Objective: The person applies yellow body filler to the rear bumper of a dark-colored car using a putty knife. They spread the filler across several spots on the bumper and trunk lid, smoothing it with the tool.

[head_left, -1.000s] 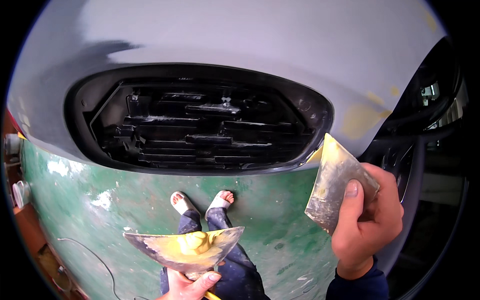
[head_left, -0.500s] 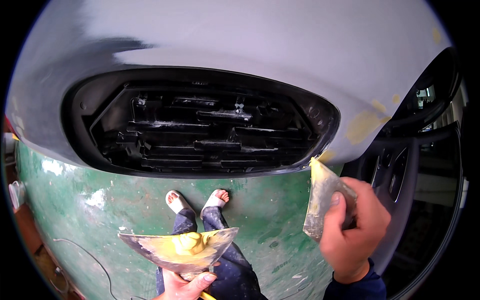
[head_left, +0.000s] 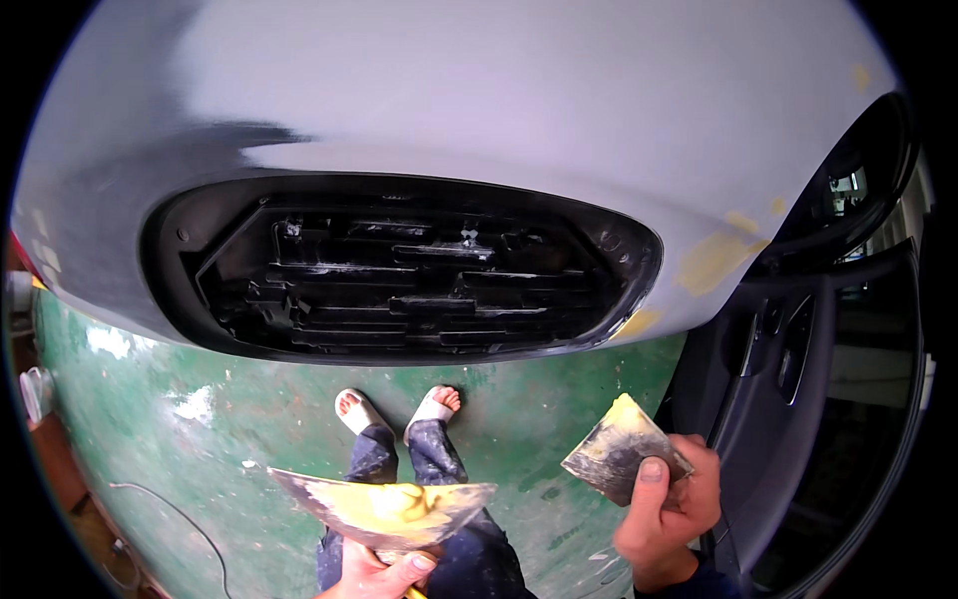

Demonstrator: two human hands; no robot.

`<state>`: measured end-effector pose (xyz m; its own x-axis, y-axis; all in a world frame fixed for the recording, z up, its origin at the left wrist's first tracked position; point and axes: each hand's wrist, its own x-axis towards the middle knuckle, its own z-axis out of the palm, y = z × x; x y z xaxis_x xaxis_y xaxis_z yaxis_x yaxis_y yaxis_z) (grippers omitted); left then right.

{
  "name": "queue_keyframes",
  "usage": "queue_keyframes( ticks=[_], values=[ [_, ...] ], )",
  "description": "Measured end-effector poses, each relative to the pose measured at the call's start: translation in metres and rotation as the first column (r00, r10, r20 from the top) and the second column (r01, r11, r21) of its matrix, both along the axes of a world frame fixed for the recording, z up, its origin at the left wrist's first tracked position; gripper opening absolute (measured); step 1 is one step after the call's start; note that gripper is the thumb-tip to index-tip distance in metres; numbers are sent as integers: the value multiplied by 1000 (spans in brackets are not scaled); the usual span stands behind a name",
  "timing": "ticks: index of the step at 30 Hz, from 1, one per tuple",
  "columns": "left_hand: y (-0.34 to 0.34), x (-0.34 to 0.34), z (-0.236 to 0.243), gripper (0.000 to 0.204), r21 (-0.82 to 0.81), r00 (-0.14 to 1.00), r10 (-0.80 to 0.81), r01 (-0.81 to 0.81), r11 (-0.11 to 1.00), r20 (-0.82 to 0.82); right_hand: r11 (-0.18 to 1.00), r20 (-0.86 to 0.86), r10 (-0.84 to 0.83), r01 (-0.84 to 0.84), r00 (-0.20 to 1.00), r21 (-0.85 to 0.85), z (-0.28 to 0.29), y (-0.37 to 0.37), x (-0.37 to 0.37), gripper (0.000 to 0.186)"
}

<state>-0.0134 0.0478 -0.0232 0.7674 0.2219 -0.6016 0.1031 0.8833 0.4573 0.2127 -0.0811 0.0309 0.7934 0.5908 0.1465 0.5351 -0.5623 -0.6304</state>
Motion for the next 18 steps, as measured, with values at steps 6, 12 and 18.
queue_keyframes(
  ticks=[6, 12, 18],
  values=[
    [-4, 14, -3, 33, 87, 999, -34, 30, 996, 43, 959, -131, 15, 23, 991, 281, -37, -8, -20, 23],
    [-63, 13, -58, 34, 117, 975, -108, 86, 989, 195, 902, -197, 86, 7, 977, 432, -51, -36, -20, 15],
    [-68, 17, -66, 23, -11, 948, -246, 253, 967, 204, 697, -153, 400, -191, 904, 691, -50, -34, -23, 6]
  ],
)
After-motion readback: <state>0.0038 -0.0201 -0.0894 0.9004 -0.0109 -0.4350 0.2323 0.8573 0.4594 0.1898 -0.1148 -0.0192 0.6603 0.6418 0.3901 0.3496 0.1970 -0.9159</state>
